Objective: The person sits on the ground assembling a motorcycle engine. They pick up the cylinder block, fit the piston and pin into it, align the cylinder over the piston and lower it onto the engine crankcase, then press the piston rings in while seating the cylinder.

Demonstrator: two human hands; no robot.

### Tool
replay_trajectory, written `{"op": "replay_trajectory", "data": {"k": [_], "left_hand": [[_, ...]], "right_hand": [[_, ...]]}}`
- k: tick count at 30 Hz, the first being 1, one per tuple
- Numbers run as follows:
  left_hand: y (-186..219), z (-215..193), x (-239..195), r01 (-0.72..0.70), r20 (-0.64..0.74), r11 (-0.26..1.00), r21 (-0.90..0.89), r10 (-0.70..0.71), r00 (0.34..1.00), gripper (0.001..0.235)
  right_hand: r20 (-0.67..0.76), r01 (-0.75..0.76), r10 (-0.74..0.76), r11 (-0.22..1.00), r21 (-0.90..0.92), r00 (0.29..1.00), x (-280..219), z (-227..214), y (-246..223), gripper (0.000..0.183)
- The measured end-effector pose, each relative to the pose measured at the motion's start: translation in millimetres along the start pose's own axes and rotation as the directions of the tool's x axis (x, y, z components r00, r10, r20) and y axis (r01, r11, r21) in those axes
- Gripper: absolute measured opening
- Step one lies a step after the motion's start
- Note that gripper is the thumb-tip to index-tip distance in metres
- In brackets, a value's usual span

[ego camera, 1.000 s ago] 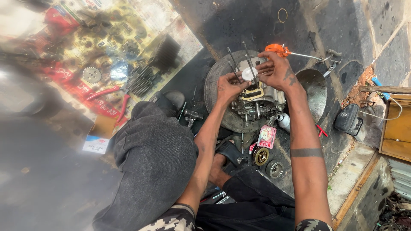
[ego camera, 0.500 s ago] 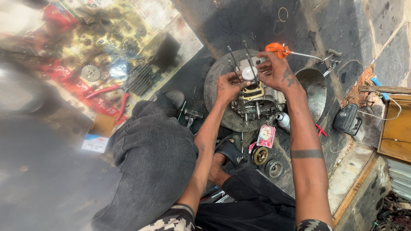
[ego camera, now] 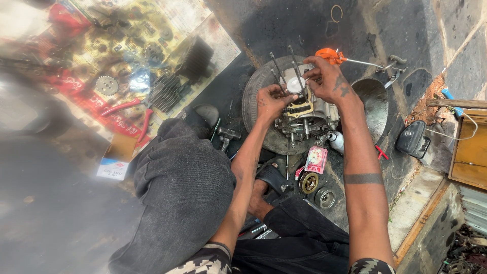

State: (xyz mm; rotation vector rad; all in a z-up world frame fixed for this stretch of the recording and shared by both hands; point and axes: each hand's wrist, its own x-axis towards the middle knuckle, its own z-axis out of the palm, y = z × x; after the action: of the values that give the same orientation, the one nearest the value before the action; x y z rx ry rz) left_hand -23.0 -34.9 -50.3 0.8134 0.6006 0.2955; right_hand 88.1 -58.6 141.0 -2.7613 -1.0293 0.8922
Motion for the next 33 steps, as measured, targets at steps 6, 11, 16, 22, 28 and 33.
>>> {"op": "replay_trajectory", "data": {"k": [6,11,16,22,28,33], "left_hand": [[5.1,-2.9,0.5,0.011,0.026,1.000,-0.018,-0.011,1.000,0.042],[5.8,-4.2,-0.1,0.003,0.034,1.000,0.003,-0.003,0.999,0.042],[8.7,-2.0,-0.9,-0.006,0.024,1.000,-0.004,0.006,1.000,0.042],[6.4,-3.3,-1.0,0.010,0.003,1.000,0.015,-0.010,1.000,0.038],[3.5,-3.5,0.5,-0.004,0.000,0.999,0.036,0.004,1.000,0.033],[-5.3,-5.1,2.3,-0.003,-0.009,1.000,-0.013,0.002,1.000,0.036]], "right_hand": [[0.025,-0.021,0.021,1.000,-0.001,0.999,0.7,-2.9,-4.8,0.059],[0.021,-0.012,0.012,1.000,-0.018,1.000,1.8,-1.2,-2.4,0.060],[0.011,-0.006,0.006,1.000,-0.009,1.000,3.1,-0.1,1.4,0.059],[-0.011,0.027,-0.028,0.999,-0.026,1.000,1.3,1.9,0.3,0.059],[-0.030,0.066,-0.066,0.998,-0.003,0.997,-0.3,3.8,2.9,0.055],[-0.035,0.039,-0.039,0.999,0.024,0.999,0.4,5.1,2.3,0.056]]}}
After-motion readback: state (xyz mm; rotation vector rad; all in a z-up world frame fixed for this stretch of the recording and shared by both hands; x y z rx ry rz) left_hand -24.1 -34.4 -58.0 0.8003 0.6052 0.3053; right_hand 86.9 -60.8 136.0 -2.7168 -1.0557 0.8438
